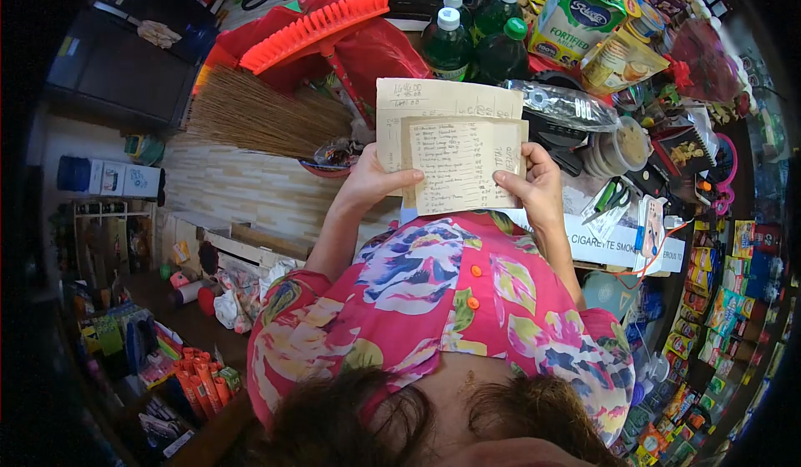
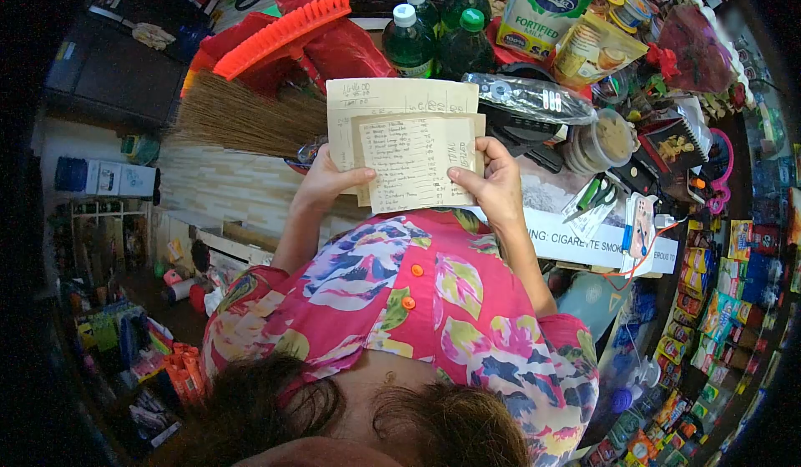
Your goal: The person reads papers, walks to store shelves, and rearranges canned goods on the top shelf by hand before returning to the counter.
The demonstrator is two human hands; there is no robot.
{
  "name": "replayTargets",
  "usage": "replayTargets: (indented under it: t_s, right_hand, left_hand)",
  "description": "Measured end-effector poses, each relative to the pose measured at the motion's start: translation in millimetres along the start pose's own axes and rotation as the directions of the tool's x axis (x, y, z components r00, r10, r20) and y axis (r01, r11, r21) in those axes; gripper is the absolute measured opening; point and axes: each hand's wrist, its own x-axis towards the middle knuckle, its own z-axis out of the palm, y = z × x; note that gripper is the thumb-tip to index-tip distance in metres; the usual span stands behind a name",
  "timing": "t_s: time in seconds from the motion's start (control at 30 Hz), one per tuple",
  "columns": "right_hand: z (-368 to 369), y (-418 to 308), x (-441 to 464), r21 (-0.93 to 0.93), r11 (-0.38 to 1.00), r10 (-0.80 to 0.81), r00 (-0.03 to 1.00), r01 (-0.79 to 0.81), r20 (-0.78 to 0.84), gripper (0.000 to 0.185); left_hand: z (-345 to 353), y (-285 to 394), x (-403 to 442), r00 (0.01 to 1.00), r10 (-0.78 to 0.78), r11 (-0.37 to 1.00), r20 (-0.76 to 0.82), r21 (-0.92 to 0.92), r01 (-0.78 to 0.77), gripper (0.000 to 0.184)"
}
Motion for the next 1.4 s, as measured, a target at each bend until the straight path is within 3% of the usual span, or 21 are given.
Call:
replayTargets:
  t_s: [1.13,1.23,1.33,1.4]
  right_hand:
    - [-0.3,0.9,-0.3,0.001,1.0,0.031,0.999,-0.031,0.014,0.035]
    - [-1.3,5.0,0.8,-0.016,0.999,-0.029,0.999,0.03,0.031,0.036]
    - [-7.4,7.2,0.8,-0.078,0.991,-0.109,0.994,0.11,0.023,0.037]
    - [-11.9,-1.1,2.5,-0.11,0.961,-0.256,0.966,0.253,-0.013,0.034]
  left_hand:
    - [1.1,0.2,-3.4,1.0,-0.011,1.0,-0.013,0.008,0.011,0.035]
    - [4.1,3.3,-5.3,0.999,-0.016,1.0,-0.051,-0.021,0.015,0.034]
    - [-22.7,8.9,-14.2,0.982,-0.021,0.982,-0.19,0.179,0.056,0.034]
    - [-52.1,18.4,-24.9,0.911,0.058,0.988,-0.408,0.152,0.005,0.035]
